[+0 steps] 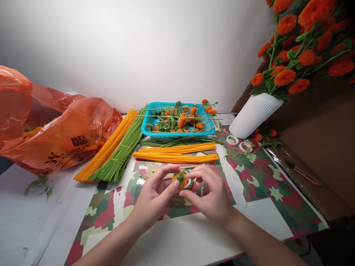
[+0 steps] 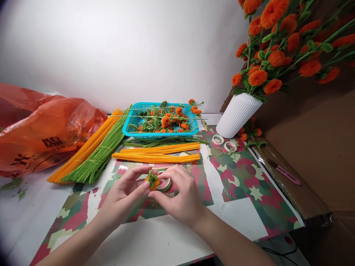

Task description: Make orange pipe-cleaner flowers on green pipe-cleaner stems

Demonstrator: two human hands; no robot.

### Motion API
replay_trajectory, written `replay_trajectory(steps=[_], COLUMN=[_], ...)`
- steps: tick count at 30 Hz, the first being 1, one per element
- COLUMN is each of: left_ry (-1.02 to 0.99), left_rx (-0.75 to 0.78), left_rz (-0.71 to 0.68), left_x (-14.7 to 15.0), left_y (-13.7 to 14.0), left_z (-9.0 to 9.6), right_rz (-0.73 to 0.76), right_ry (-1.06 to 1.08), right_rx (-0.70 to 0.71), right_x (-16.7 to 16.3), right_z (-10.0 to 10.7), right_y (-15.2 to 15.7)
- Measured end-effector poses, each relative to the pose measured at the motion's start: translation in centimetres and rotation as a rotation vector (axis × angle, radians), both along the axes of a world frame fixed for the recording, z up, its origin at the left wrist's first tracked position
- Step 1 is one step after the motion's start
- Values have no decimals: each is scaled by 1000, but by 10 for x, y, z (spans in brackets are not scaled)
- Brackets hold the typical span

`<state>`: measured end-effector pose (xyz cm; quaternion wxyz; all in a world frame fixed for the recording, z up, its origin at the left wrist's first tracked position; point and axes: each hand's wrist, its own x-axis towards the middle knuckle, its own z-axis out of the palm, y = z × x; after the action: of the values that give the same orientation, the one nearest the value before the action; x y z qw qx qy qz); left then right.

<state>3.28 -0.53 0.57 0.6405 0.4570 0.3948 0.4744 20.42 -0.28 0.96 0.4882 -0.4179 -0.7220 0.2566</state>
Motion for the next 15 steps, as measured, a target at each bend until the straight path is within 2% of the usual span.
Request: replay_trajectory(steps=[2,6,15], left_ry=[-37,-52,113], left_rx=[39,82,238], left_rz=[-9,-15,118], left_x=[2,3,7], left_y=[-2,-4,-9], left_z=[-2,-4,-1], right_rz=[-8,-12,-96], right_ry=[-15,-16,-57], right_rx=[77,118,203], right_x=[-3,-3,-7], right_z=[-3,-4,-8], right_y=[0,0,-5])
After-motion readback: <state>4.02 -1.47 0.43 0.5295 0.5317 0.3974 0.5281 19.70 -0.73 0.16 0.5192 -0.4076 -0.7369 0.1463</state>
